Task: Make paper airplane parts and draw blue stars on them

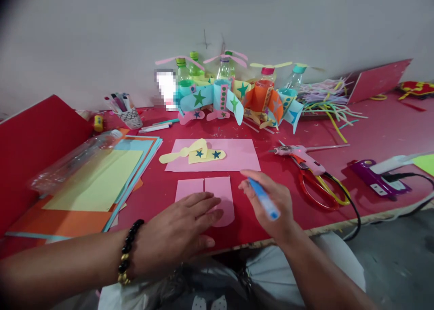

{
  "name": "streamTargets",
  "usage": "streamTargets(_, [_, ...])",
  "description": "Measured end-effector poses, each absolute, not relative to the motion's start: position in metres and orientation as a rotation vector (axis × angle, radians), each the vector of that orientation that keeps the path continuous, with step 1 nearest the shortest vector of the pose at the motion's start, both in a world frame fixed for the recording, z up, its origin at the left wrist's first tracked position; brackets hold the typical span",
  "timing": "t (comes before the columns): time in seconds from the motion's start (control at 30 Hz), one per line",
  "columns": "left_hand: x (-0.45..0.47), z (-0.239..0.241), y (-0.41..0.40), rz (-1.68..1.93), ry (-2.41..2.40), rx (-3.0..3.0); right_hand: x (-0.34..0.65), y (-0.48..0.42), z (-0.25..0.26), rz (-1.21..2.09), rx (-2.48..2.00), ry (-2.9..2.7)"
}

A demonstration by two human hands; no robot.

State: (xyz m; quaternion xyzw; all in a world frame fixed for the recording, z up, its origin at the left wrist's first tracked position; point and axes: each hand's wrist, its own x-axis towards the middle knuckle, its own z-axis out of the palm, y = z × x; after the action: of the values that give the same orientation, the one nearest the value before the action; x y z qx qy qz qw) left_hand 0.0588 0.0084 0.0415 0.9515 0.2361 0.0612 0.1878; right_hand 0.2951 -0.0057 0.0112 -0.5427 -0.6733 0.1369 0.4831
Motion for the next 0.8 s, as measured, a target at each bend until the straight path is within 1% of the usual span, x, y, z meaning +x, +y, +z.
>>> streamTargets(0.1, [0.059,0.024,0.006,0.096,0.636,2.802,0.289,0.006,0.015,0.613,-1.304,-1.388])
streamTargets(0.23, [0.068,0.011,-0.001,0.027,0.56,2.858,0.283,0.009,0.007,0.804,-1.259,-1.312])
streamTargets(0.37, [0.074,0.008,-0.003,0.057,0.534,2.879,0.291,0.001,-0.003,0.848,-1.311,-1.383])
streamTargets(0.5, [0.073,-0.001,-0.003,0.09,0.565,2.876,0.294,0.0,-0.002,0.92,-1.347,-1.51])
streamTargets(0.67, [0.067,-0.011,-0.003,0.135,0.598,2.921,0.286,0.006,0.003,0.843,-1.346,-1.783])
streamTargets(0.8, [0.065,-0.011,-0.002,0.121,0.599,2.904,0.286,0.006,0.004,0.786,-1.4,-1.842])
